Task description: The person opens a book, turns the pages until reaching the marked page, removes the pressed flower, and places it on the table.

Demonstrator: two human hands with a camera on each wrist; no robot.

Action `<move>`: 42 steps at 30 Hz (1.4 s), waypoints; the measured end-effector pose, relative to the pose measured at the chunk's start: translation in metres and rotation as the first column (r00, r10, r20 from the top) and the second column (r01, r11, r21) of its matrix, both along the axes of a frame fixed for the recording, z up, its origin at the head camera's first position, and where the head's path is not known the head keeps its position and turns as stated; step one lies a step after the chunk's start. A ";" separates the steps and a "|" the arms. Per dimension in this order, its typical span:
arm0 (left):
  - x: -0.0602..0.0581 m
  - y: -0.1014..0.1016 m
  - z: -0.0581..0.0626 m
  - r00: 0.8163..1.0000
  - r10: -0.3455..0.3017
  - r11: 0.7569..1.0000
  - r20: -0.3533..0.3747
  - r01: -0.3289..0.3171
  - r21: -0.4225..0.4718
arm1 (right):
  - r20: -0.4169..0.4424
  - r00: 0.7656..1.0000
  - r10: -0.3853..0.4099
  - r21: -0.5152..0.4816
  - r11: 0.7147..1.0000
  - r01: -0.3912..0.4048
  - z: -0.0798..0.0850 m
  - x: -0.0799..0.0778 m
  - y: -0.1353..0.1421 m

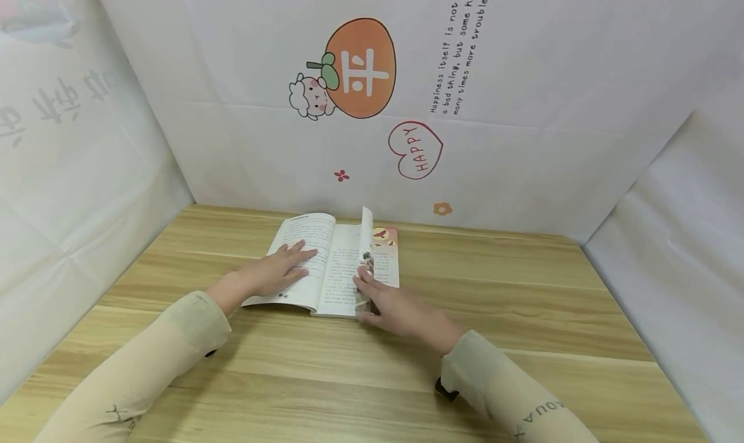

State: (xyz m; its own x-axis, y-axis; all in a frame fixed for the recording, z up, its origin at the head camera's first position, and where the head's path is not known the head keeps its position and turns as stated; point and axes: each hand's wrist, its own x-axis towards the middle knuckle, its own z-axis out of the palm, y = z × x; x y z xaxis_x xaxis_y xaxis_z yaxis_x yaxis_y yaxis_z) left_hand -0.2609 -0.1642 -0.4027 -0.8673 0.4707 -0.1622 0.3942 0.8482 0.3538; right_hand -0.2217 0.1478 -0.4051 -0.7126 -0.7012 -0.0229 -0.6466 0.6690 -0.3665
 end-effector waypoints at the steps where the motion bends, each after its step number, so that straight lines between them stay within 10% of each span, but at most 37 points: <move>1: 0.000 0.001 0.000 1.000 -0.003 1.000 -0.006 0.003 -0.002 | -0.008 1.000 0.006 0.000 1.000 -0.006 -0.001 0.000 -0.001; 11: -0.002 0.003 0.000 0.999 -0.007 1.000 -0.046 0.007 -0.014 | -0.149 0.989 -0.001 -0.037 0.999 -0.004 0.003 0.002 -0.017; 42: -0.003 0.014 0.009 0.973 0.052 0.974 -0.225 0.000 0.225 | -0.199 0.969 0.148 -0.036 0.987 -0.158 0.004 0.012 -0.058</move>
State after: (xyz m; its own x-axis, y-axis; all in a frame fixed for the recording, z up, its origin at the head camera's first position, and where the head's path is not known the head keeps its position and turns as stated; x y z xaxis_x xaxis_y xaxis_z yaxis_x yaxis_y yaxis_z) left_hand -0.2641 -0.1499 -0.3937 -0.8814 0.4488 0.1472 0.4649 0.7694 0.4380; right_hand -0.2099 0.0896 -0.4007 -0.5840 -0.7987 0.1450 -0.8022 0.5403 -0.2541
